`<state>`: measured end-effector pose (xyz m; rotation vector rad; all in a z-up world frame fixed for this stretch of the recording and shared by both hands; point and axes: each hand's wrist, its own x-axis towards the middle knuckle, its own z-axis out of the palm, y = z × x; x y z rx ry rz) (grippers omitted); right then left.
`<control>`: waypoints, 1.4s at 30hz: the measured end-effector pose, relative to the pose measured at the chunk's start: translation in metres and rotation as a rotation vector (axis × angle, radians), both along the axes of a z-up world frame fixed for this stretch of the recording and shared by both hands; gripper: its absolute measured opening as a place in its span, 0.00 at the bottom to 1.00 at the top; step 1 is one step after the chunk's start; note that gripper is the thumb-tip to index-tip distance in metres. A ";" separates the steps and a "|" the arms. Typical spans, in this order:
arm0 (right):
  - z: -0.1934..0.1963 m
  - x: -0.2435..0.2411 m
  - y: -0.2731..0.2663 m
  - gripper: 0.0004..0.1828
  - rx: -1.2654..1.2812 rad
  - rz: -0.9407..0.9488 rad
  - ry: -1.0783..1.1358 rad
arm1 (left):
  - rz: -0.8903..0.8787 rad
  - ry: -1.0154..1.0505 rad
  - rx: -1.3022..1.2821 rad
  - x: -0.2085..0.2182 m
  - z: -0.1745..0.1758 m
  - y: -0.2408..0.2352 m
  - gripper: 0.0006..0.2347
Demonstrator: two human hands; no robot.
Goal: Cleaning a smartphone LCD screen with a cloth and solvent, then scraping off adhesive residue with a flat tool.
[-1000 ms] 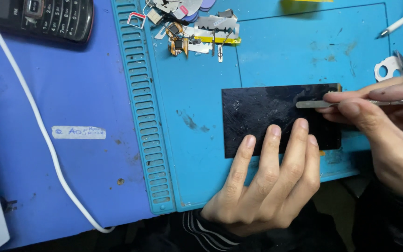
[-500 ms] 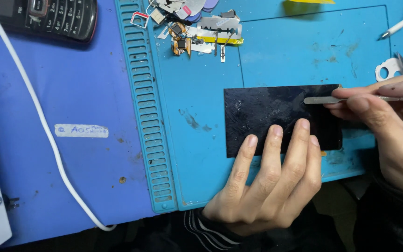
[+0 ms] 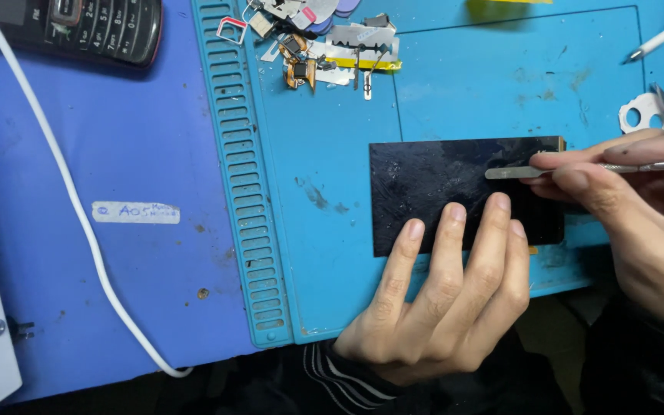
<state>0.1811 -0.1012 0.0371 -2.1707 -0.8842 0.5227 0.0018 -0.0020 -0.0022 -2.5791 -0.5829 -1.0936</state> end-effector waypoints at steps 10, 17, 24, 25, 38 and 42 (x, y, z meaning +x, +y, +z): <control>-0.004 0.006 -0.004 0.13 -0.020 0.004 0.019 | -0.001 0.006 0.010 -0.001 0.000 0.000 0.06; 0.000 0.002 -0.002 0.08 0.035 0.039 -0.039 | -0.011 0.021 0.015 -0.001 0.001 0.001 0.07; 0.002 -0.001 -0.002 0.06 0.111 0.127 -0.056 | -0.030 0.029 -0.003 -0.002 0.005 0.001 0.07; 0.004 -0.001 -0.001 0.06 0.113 0.126 -0.057 | -0.030 0.029 -0.001 -0.001 0.005 0.001 0.07; 0.006 -0.001 0.003 0.05 0.046 0.112 -0.081 | -0.022 0.017 0.012 -0.003 0.002 0.001 0.07; 0.003 0.000 -0.001 0.03 0.076 0.131 -0.112 | -0.011 -0.005 -0.006 -0.001 0.001 -0.002 0.06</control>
